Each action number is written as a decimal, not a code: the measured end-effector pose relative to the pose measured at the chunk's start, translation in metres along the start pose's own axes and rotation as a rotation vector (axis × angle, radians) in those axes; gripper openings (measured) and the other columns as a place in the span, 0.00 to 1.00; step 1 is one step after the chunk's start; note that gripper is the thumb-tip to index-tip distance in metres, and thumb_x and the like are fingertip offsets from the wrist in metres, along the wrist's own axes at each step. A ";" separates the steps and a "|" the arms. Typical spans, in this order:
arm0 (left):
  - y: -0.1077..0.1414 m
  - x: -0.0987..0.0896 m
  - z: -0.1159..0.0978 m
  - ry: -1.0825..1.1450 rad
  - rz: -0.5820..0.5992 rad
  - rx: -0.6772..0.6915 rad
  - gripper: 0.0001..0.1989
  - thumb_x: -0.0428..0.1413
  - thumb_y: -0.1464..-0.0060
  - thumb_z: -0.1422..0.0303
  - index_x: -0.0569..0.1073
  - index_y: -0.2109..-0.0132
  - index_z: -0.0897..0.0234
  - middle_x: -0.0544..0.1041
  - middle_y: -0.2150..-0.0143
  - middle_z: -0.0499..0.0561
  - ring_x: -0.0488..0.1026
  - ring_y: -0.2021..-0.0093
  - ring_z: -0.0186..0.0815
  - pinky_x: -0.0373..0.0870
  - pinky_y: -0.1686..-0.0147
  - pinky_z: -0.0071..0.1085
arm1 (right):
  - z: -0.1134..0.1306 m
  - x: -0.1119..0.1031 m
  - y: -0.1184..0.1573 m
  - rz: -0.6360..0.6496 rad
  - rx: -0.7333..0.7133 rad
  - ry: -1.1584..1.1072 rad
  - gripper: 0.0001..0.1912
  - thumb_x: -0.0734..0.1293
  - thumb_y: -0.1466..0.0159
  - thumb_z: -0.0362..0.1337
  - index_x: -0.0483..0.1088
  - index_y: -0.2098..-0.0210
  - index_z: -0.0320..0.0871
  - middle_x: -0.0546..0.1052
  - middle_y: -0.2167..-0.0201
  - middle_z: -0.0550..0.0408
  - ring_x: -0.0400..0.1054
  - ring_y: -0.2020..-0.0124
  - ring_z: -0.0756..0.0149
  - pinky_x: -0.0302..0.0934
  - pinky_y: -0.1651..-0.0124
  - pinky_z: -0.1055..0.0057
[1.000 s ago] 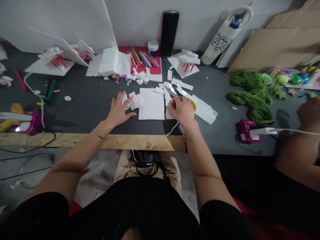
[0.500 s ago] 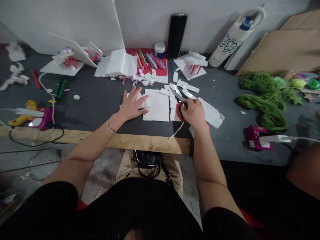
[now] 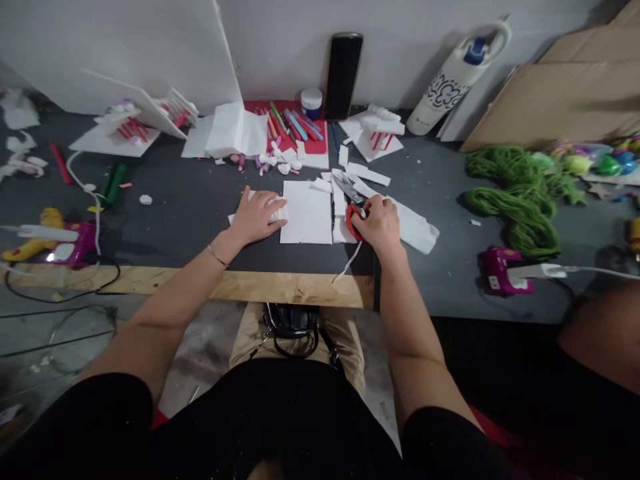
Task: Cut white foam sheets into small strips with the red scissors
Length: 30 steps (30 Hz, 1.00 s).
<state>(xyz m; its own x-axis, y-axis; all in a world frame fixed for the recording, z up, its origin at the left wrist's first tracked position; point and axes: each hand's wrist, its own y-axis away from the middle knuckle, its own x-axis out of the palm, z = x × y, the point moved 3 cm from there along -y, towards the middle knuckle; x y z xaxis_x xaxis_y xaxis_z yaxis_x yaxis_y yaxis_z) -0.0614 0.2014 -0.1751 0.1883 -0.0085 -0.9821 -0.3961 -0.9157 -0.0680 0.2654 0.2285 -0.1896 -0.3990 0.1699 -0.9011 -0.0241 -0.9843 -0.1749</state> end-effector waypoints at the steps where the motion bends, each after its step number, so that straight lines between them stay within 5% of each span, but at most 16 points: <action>1: 0.001 -0.002 0.000 -0.001 0.005 0.004 0.28 0.54 0.27 0.52 0.75 0.29 0.58 0.75 0.27 0.66 0.70 0.27 0.59 0.49 0.22 0.74 | 0.000 0.000 -0.001 -0.016 0.010 -0.020 0.13 0.70 0.40 0.41 0.63 0.60 0.50 0.73 0.60 0.44 0.68 0.49 0.42 0.66 0.42 0.45; 6: 0.010 -0.008 0.004 0.004 0.028 0.004 0.26 0.55 0.28 0.55 0.76 0.29 0.57 0.75 0.27 0.65 0.70 0.26 0.59 0.47 0.22 0.74 | -0.003 -0.007 -0.005 -0.128 0.033 -0.135 0.15 0.70 0.42 0.40 0.58 0.63 0.52 0.74 0.60 0.47 0.69 0.50 0.45 0.66 0.41 0.45; 10: 0.018 -0.017 0.003 -0.033 0.013 -0.013 0.28 0.57 0.29 0.54 0.74 0.28 0.55 0.68 0.21 0.64 0.58 0.18 0.64 0.42 0.22 0.78 | -0.009 -0.021 -0.006 -0.192 0.038 -0.152 0.14 0.69 0.42 0.39 0.58 0.63 0.52 0.74 0.60 0.48 0.69 0.49 0.45 0.66 0.40 0.43; 13: 0.017 -0.021 -0.018 -0.072 0.000 0.059 0.32 0.59 0.30 0.51 0.71 0.25 0.56 0.62 0.17 0.62 0.52 0.16 0.65 0.38 0.21 0.77 | -0.005 -0.027 0.000 -0.167 0.015 -0.114 0.13 0.69 0.41 0.40 0.61 0.62 0.51 0.75 0.57 0.45 0.69 0.48 0.44 0.66 0.39 0.43; 19: 0.002 -0.006 -0.063 -0.077 0.115 0.213 0.33 0.60 0.28 0.54 0.70 0.24 0.65 0.68 0.21 0.67 0.63 0.19 0.59 0.40 0.19 0.72 | 0.014 -0.017 0.021 -0.048 -0.088 -0.043 0.09 0.68 0.36 0.42 0.66 0.58 0.50 0.75 0.55 0.40 0.68 0.47 0.42 0.68 0.40 0.42; 22: -0.004 -0.001 -0.062 -0.075 0.103 0.204 0.30 0.61 0.28 0.56 0.73 0.26 0.64 0.72 0.24 0.68 0.69 0.23 0.58 0.49 0.20 0.69 | 0.004 -0.012 0.021 -0.067 -0.051 0.000 0.11 0.69 0.39 0.39 0.68 0.57 0.49 0.74 0.55 0.38 0.67 0.48 0.40 0.68 0.42 0.40; 26: -0.005 0.002 -0.060 -0.130 0.147 0.295 0.25 0.59 0.27 0.62 0.75 0.30 0.73 0.76 0.28 0.73 0.72 0.25 0.58 0.75 0.31 0.52 | -0.015 -0.011 0.012 -0.105 0.019 0.043 0.12 0.69 0.38 0.40 0.69 0.55 0.47 0.73 0.54 0.36 0.67 0.47 0.38 0.66 0.40 0.38; 30: -0.006 0.002 -0.061 -0.197 0.058 0.385 0.22 0.48 0.23 0.69 0.78 0.34 0.75 0.83 0.36 0.72 0.79 0.32 0.55 0.84 0.42 0.47 | -0.019 -0.010 0.005 -0.043 0.071 0.079 0.13 0.68 0.37 0.39 0.69 0.53 0.44 0.73 0.51 0.32 0.68 0.44 0.36 0.64 0.37 0.39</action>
<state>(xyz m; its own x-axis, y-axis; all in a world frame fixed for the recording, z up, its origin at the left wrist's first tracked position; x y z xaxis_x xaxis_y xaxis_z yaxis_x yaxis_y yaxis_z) -0.0037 0.1819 -0.1657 -0.0049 0.0554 -0.9985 -0.7144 -0.6988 -0.0353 0.2867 0.2232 -0.1891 -0.3227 0.2124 -0.9224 -0.1053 -0.9765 -0.1880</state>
